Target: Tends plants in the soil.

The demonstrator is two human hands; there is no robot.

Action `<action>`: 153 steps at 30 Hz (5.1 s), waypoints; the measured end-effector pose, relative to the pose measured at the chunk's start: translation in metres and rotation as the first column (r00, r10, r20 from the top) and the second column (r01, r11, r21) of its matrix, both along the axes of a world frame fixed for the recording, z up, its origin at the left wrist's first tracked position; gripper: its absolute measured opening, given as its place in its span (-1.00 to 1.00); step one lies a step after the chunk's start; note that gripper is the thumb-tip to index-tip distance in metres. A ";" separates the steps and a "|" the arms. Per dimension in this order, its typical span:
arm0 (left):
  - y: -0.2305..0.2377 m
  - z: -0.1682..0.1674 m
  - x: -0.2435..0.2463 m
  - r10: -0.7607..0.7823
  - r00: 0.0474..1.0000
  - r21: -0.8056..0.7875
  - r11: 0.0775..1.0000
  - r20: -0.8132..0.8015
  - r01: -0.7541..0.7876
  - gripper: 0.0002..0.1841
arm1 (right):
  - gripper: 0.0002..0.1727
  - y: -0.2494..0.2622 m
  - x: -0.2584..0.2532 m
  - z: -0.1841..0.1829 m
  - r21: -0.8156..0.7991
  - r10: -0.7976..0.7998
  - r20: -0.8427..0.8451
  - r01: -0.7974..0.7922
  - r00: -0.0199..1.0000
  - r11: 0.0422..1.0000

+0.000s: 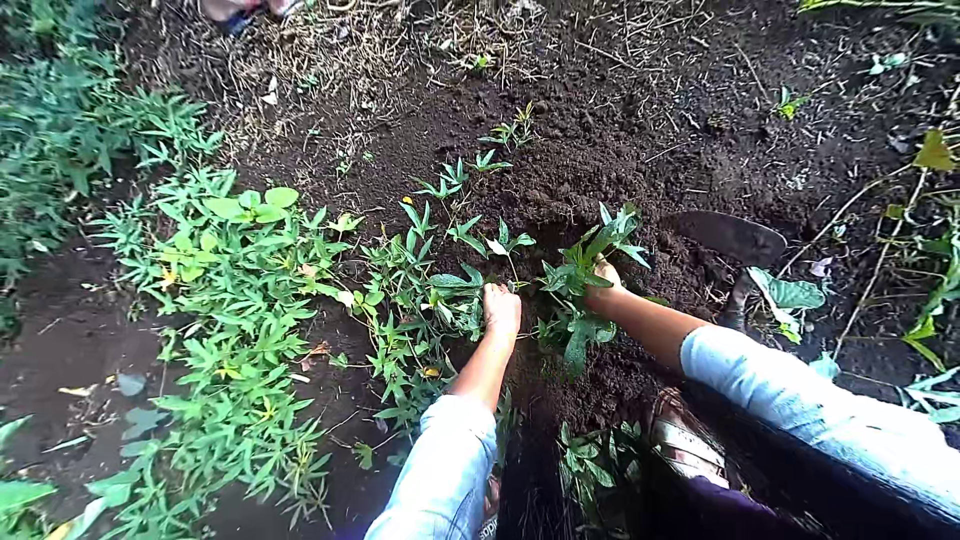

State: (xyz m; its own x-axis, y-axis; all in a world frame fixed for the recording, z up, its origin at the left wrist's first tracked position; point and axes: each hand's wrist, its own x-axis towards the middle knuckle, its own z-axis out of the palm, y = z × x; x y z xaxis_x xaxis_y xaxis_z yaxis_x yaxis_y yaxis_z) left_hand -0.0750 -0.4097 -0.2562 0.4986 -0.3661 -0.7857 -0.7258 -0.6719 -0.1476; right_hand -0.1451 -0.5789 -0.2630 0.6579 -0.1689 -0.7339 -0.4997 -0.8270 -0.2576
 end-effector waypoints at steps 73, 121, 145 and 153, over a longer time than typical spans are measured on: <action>-0.014 0.018 0.001 0.152 0.938 0.016 0.988 -0.310 -0.155 -0.29 | 0.10 -0.040 -0.117 0.040 -0.128 -0.570 -0.409 0.574 0.712 0.809; -0.015 0.017 0.012 0.310 0.859 0.037 0.945 -0.407 -0.324 -0.47 | -0.53 -0.119 0.085 0.006 0.340 -0.162 0.053 0.134 0.985 0.931; -0.016 0.014 0.008 0.317 0.861 0.026 0.942 -0.398 -0.335 -0.42 | -0.59 -0.063 0.083 -0.008 0.239 -0.057 0.284 -0.013 0.957 0.971; -0.016 0.008 0.005 0.363 0.851 0.096 0.930 -0.378 -0.354 -0.52 | -0.55 -0.067 0.170 0.020 0.230 -0.179 0.230 0.126 0.957 0.965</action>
State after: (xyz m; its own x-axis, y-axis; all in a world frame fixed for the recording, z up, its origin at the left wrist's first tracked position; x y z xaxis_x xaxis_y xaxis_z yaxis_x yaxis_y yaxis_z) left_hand -0.0697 -0.4259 -0.2484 0.2501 -0.2005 -0.9472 -0.4371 -0.8964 0.0743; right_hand 0.0253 -0.6457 -0.2428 0.8012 -0.1409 -0.5815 -0.5140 -0.6596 -0.5484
